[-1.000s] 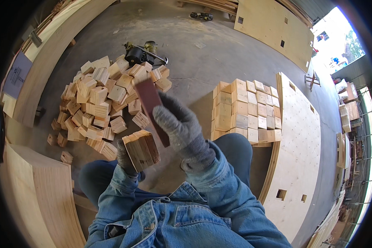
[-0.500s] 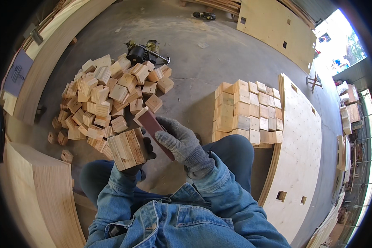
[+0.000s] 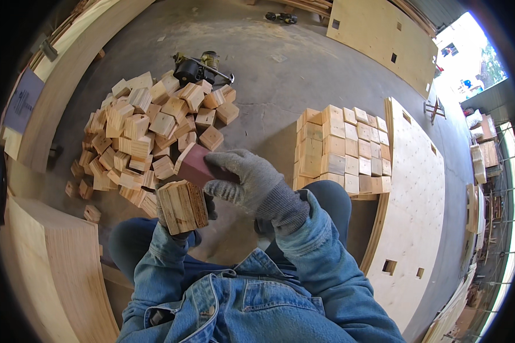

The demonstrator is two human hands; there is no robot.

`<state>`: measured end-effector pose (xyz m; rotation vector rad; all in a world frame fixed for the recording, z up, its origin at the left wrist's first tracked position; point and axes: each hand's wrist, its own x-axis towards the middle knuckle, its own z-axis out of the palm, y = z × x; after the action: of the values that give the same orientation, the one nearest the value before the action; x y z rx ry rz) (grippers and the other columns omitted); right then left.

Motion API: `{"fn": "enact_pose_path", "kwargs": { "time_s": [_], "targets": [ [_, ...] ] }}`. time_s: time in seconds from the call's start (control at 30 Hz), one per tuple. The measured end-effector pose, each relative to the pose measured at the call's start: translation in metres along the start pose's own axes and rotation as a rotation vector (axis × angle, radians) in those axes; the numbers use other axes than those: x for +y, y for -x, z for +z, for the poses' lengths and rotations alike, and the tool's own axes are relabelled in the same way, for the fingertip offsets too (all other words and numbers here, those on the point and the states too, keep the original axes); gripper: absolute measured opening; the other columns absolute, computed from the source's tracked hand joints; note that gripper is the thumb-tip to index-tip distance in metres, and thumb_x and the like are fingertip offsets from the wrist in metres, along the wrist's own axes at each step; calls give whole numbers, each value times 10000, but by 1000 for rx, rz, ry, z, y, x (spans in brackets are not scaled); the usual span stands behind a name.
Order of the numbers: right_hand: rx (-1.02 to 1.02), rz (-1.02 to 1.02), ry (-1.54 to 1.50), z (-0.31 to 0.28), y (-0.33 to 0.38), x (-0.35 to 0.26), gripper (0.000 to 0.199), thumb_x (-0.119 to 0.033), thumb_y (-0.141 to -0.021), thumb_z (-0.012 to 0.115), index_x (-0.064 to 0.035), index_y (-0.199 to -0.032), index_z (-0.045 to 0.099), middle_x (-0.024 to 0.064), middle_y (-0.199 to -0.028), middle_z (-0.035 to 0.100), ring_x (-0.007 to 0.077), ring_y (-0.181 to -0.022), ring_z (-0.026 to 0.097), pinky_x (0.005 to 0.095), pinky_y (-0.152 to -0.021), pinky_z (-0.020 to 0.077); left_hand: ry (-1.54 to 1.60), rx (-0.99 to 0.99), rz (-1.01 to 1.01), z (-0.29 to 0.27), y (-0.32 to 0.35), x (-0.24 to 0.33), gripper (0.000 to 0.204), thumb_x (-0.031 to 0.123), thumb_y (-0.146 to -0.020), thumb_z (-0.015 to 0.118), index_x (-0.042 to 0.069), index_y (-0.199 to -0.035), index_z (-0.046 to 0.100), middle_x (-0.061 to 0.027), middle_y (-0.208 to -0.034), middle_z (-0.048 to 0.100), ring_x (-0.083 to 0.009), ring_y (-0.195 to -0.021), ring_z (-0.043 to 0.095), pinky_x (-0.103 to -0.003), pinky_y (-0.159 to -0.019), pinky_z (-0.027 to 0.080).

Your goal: The person sits on the floor and sands small wooden blocks using a sanding block. They pick up blocks from a pile, sand them, and place them onto a stack.

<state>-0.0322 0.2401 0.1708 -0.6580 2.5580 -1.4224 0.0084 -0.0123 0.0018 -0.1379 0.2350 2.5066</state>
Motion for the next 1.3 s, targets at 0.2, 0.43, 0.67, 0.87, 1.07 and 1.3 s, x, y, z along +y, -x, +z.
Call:
{"fn": "enact_pose_path", "kwargs": {
  "time_s": [0.2,0.43,0.67,0.87,1.07,1.3],
  "targets": [
    [-30,57,54,-11,13,15,563,-367,-909,770,-56,-1353,619,200,-1213,660,353,-1103,668,424,-964,540,-51,-20,26,9,-4,-1,1099,878,-815,503,28,-1507,430,-257,-1366,588,-453,-1167,636,-661,-940,542],
    [-26,137,86,-15,28,26,568,-365,-926,759,-42,-1368,609,200,-1214,664,355,-1118,664,422,-981,533,-24,-108,15,3,-9,2,1146,886,-792,522,25,-1536,388,-262,-1406,560,-456,-1200,619,-673,-987,507],
    [150,265,-488,25,30,30,615,-311,-974,730,8,-1452,512,172,-1339,623,215,-1234,603,345,-1043,486,52,-130,31,5,-13,0,1064,831,-879,439,8,-1548,350,-291,-1420,538,-499,-1231,589,-714,-998,474],
    [195,215,-765,58,16,43,671,-289,-985,722,17,-1505,429,151,-1395,589,199,-1262,567,337,-1082,451,-57,-142,53,-5,-15,-4,1024,809,-908,400,9,-1545,351,-284,-1445,513,-503,-1248,570,-752,-988,455],
    [202,205,-773,70,16,39,706,-312,-958,754,16,-1496,436,152,-1388,583,213,-1250,566,354,-1060,466,-1206,-28,228,7,-12,0,890,722,-950,470,60,-1538,378,-209,-1466,524,-416,-1302,554,-663,-1070,449],
    [228,84,-438,74,25,36,651,-308,-957,746,30,-1447,483,194,-1324,588,271,-1227,591,373,-1043,468,-1160,51,287,1,-12,-4,789,566,-960,628,85,-1533,377,-138,-1454,558,-297,-1313,568,-488,-1114,480]
  ]
}}
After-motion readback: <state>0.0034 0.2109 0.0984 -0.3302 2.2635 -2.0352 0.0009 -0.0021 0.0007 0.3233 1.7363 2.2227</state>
